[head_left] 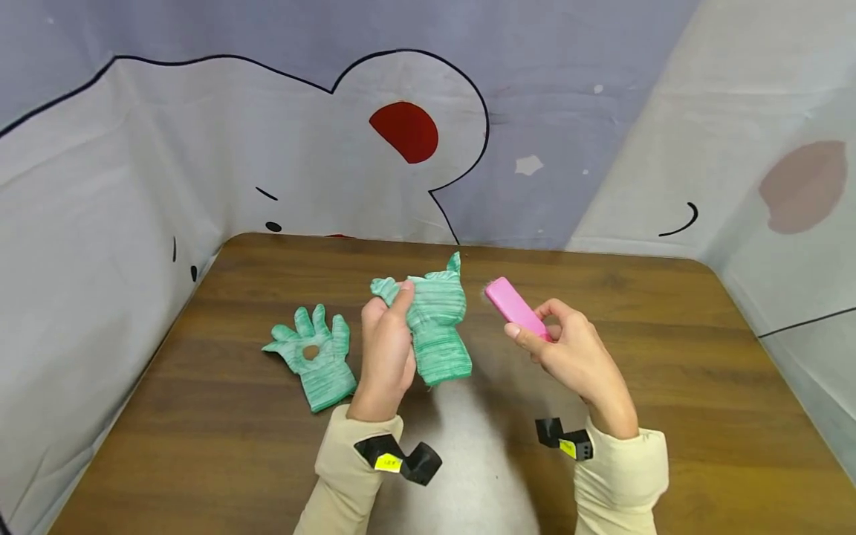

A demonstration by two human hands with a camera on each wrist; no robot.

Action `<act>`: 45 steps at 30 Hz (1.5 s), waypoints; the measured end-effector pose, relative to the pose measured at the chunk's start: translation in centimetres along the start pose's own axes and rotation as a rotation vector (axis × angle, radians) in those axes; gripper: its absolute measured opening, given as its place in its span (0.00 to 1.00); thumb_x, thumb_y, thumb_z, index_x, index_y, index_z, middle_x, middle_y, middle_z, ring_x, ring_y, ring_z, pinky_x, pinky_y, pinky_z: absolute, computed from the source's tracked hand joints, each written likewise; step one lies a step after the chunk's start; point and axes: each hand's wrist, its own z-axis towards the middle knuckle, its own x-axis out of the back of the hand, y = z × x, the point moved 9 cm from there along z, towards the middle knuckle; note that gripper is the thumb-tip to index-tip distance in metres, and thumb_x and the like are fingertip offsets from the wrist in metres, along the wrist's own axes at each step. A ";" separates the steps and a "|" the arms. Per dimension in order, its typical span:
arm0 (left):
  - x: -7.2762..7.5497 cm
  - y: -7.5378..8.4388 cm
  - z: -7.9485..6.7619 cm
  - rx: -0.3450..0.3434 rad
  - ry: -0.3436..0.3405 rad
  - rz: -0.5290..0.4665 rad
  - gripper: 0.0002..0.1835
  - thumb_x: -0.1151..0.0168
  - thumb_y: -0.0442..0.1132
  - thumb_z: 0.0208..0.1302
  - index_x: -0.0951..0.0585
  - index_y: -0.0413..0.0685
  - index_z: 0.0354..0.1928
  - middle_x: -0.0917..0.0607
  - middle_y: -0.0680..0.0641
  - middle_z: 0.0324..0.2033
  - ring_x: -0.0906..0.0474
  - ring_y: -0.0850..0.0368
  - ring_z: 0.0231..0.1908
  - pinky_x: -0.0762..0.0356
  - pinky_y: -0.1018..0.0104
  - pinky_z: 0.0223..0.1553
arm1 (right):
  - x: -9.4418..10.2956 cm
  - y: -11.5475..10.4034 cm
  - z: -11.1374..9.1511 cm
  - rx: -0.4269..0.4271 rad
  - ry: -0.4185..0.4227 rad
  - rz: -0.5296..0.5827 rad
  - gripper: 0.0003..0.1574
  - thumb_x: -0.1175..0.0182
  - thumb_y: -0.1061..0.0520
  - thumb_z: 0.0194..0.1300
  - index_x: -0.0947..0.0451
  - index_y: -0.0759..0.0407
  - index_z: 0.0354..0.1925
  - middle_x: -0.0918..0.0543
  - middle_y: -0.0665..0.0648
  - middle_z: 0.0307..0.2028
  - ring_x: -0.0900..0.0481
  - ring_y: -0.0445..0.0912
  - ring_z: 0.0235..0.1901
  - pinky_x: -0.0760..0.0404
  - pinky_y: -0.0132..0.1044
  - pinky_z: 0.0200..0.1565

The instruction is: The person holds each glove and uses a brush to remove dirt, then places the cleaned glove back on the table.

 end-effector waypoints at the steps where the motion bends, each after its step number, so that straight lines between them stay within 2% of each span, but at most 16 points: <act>1: 0.0 -0.2 0.0 0.007 -0.007 0.001 0.08 0.58 0.34 0.71 0.35 0.33 0.41 0.31 0.47 0.37 0.34 0.57 0.46 0.38 0.65 0.56 | 0.0 -0.2 -0.1 -0.003 0.006 0.026 0.27 0.36 0.41 0.55 0.31 0.59 0.40 0.22 0.55 0.17 0.28 0.43 0.17 0.32 0.34 0.19; 5: -0.2 -0.6 0.0 0.028 -0.020 -0.010 0.08 0.57 0.34 0.70 0.33 0.34 0.42 0.28 0.47 0.37 0.30 0.58 0.45 0.34 0.66 0.53 | -0.5 -1.2 -0.4 0.025 0.003 0.152 0.27 0.36 0.41 0.55 0.32 0.59 0.40 0.24 0.58 0.17 0.31 0.42 0.15 0.32 0.33 0.18; 11: -0.4 -1.1 0.2 0.082 -0.015 -0.045 0.08 0.53 0.37 0.69 0.31 0.41 0.33 0.29 0.50 0.27 0.30 0.61 0.33 0.31 0.71 0.38 | -1.9 -3.0 -0.6 0.121 -0.048 0.303 0.21 0.37 0.47 0.58 0.31 0.59 0.40 0.26 0.60 0.17 0.34 0.42 0.13 0.33 0.33 0.15; 14: -1.0 -1.2 0.3 0.088 -0.077 -0.129 0.11 0.57 0.39 0.70 0.31 0.41 0.31 0.28 0.49 0.28 0.30 0.60 0.34 0.31 0.69 0.39 | -2.3 -3.5 -0.6 0.150 -0.047 0.373 0.18 0.38 0.50 0.60 0.31 0.59 0.41 0.26 0.60 0.17 0.36 0.42 0.12 0.35 0.32 0.13; 17: -1.6 -1.0 0.3 0.076 -0.167 -0.284 0.19 0.68 0.41 0.69 0.30 0.41 0.26 0.28 0.48 0.28 0.31 0.57 0.34 0.32 0.66 0.42 | -2.8 -3.8 -0.5 0.178 -0.049 0.450 0.17 0.39 0.52 0.61 0.32 0.60 0.42 0.28 0.61 0.17 0.38 0.42 0.10 0.38 0.31 0.12; 19: -1.8 -0.9 0.3 0.092 -0.215 -0.386 0.21 0.73 0.39 0.64 0.31 0.44 0.21 0.28 0.50 0.25 0.32 0.58 0.32 0.33 0.65 0.41 | -3.1 -4.1 -0.4 0.191 -0.053 0.507 0.16 0.40 0.53 0.62 0.33 0.61 0.41 0.29 0.60 0.16 0.39 0.42 0.10 0.40 0.30 0.12; 23: -2.2 -0.4 0.1 0.090 -0.342 -0.476 0.21 0.76 0.27 0.51 0.31 0.46 0.13 0.28 0.52 0.20 0.31 0.59 0.27 0.33 0.68 0.37 | -3.2 -4.7 -0.5 0.243 -0.067 0.618 0.12 0.44 0.56 0.64 0.34 0.62 0.40 0.30 0.57 0.15 0.41 0.42 0.09 0.43 0.30 0.10; 24: -2.2 -0.3 0.1 0.090 -0.361 -0.473 0.23 0.76 0.25 0.49 0.29 0.45 0.13 0.26 0.52 0.20 0.30 0.60 0.27 0.31 0.69 0.36 | -3.2 -4.9 -0.6 0.264 -0.075 0.644 0.11 0.45 0.57 0.65 0.34 0.62 0.40 0.30 0.57 0.15 0.41 0.42 0.09 0.44 0.30 0.10; 27: -2.1 -0.2 0.1 0.045 -0.360 -0.422 0.25 0.72 0.20 0.54 0.22 0.42 0.19 0.22 0.51 0.23 0.26 0.62 0.28 0.27 0.71 0.35 | -3.1 -5.6 -1.0 0.311 -0.101 0.689 0.07 0.47 0.60 0.67 0.34 0.62 0.40 0.30 0.56 0.15 0.43 0.42 0.08 0.46 0.33 0.09; 31: -1.4 -0.7 0.3 -0.007 -0.222 -0.283 0.21 0.61 0.22 0.62 0.18 0.48 0.27 0.20 0.53 0.28 0.24 0.63 0.32 0.27 0.72 0.36 | -3.4 -6.1 -1.3 0.317 -0.134 0.708 0.06 0.48 0.60 0.67 0.34 0.62 0.40 0.30 0.55 0.16 0.43 0.42 0.08 0.45 0.33 0.10; 33: -1.1 -1.0 0.3 -0.020 -0.178 -0.225 0.20 0.58 0.23 0.61 0.19 0.51 0.27 0.20 0.55 0.28 0.26 0.63 0.33 0.28 0.71 0.36 | -3.6 -6.2 -1.5 0.317 -0.150 0.711 0.06 0.48 0.60 0.67 0.34 0.62 0.40 0.30 0.55 0.16 0.43 0.42 0.08 0.44 0.33 0.10; 35: -1.1 -1.3 0.3 -0.012 -0.163 -0.191 0.18 0.57 0.24 0.61 0.21 0.52 0.28 0.21 0.56 0.28 0.27 0.64 0.33 0.29 0.71 0.36 | -3.7 -6.4 -1.6 0.319 -0.163 0.715 0.06 0.48 0.60 0.67 0.34 0.62 0.40 0.29 0.55 0.16 0.42 0.42 0.08 0.44 0.33 0.10; 38: -1.3 -1.9 0.1 0.021 -0.194 -0.151 0.12 0.54 0.29 0.64 0.23 0.52 0.32 0.22 0.55 0.28 0.27 0.64 0.32 0.28 0.71 0.35 | -3.8 -6.5 -1.8 0.324 -0.167 0.714 0.06 0.48 0.60 0.67 0.34 0.62 0.40 0.29 0.55 0.16 0.42 0.42 0.08 0.43 0.33 0.10; 41: -1.7 -2.5 -0.1 0.086 -0.248 -0.155 0.02 0.44 0.41 0.63 0.24 0.54 0.36 0.22 0.55 0.27 0.25 0.63 0.28 0.28 0.70 0.30 | -3.7 -6.7 -1.8 0.331 -0.169 0.716 0.06 0.49 0.61 0.67 0.34 0.62 0.40 0.29 0.55 0.16 0.42 0.42 0.08 0.43 0.33 0.10; 43: -2.0 -2.9 -0.3 0.140 -0.282 -0.172 0.11 0.37 0.49 0.57 0.25 0.56 0.38 0.22 0.55 0.27 0.26 0.62 0.26 0.29 0.70 0.27 | -3.6 -6.9 -2.0 0.337 -0.169 0.715 0.06 0.49 0.61 0.67 0.34 0.62 0.40 0.29 0.55 0.16 0.42 0.42 0.08 0.44 0.33 0.10; 45: -2.2 -3.1 -0.5 0.182 -0.319 -0.189 0.19 0.32 0.55 0.50 0.25 0.57 0.40 0.21 0.55 0.29 0.25 0.61 0.26 0.27 0.69 0.29 | -3.5 -7.0 -2.1 0.344 -0.168 0.713 0.06 0.49 0.61 0.67 0.34 0.62 0.40 0.30 0.55 0.16 0.43 0.43 0.08 0.44 0.33 0.10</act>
